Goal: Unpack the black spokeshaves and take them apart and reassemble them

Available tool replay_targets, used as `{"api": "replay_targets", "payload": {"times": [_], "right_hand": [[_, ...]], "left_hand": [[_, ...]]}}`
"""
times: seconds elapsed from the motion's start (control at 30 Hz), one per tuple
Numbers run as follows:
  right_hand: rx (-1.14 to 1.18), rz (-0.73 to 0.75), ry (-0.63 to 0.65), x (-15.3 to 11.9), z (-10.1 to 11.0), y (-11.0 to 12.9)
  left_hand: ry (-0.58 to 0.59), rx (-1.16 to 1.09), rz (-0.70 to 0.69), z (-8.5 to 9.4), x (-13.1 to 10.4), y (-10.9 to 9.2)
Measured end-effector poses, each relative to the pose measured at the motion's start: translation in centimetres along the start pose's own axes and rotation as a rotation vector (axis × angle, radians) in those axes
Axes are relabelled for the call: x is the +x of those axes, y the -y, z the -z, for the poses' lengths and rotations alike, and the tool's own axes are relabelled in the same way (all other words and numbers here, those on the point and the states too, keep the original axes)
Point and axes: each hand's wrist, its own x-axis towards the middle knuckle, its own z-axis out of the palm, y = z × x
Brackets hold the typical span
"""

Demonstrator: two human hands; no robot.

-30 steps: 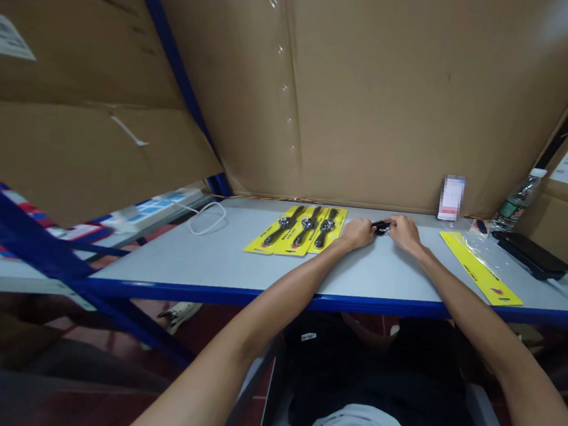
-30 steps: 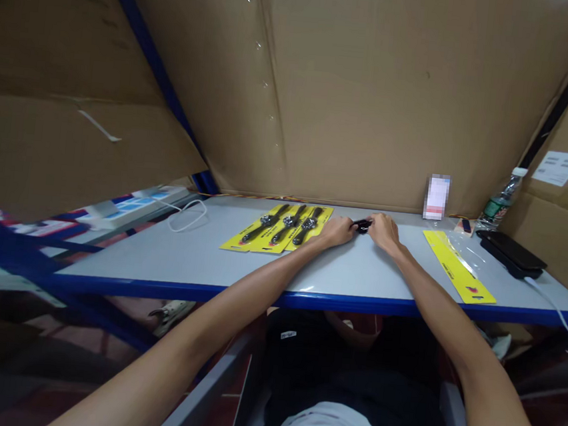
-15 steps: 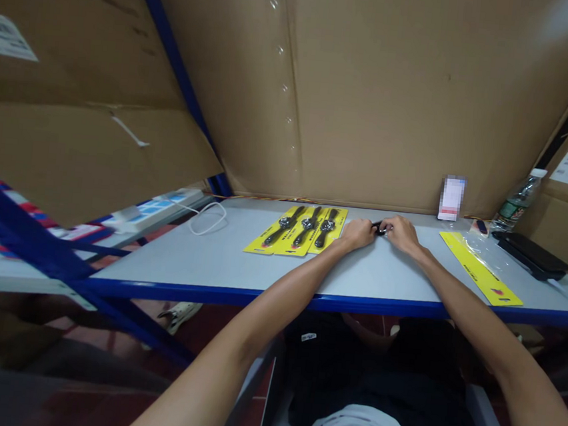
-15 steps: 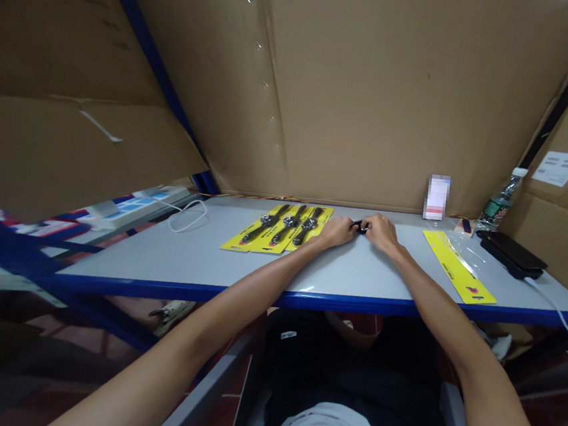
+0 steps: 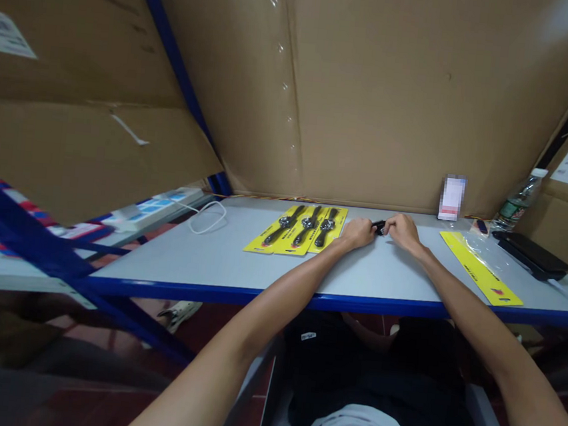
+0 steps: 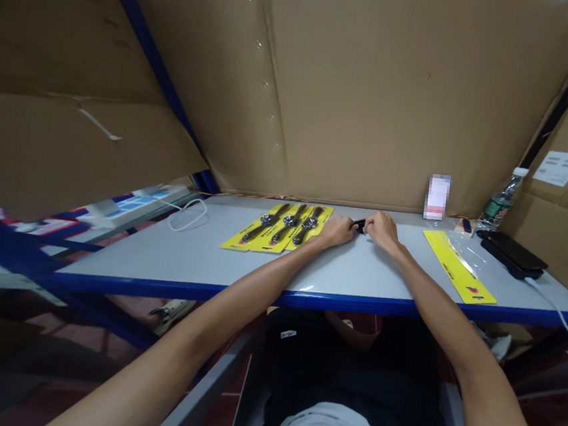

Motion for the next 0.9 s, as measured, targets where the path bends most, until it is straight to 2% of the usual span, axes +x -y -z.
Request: {"api": "replay_targets", "payload": {"times": [0.13,0.27,0.4,0.47,0.57,0.67,0.77,0.9], "right_hand": [[-0.074,-0.028,-0.067,-0.04,-0.09,0.05],[-0.099,-0.06,-0.059,-0.15,-0.36,0.1],[-0.049,0.027,-0.004,-0.06,-0.38,-0.01],[-0.009,0.035,-0.022,0.05,-0.23,-0.02],[-0.017,-0.044,-0.087,0.11,-0.11,0.05],[-0.067,-0.096,-0.045,-0.02,-0.35,0.08],[-0.081,-0.037,0.006,-0.22,-0.62,0.01],[-0.047,-0.012,-0.055,-0.12,-0.4,-0.23]], "left_hand": [[0.002,-0.003,0.002,0.06,-0.06,-0.04],[-0.001,-0.001,0.002,0.01,0.01,-0.01],[0.005,-0.004,-0.004,0.05,0.02,-0.05],[0.009,-0.001,0.002,0.1,0.01,-0.09],[0.017,-0.003,0.014,0.09,0.04,-0.09],[0.014,-0.011,0.014,0.04,0.04,-0.02],[0.008,-0.013,0.005,0.08,-0.04,0.02],[0.018,-0.024,0.01,0.26,-0.04,0.0]]}}
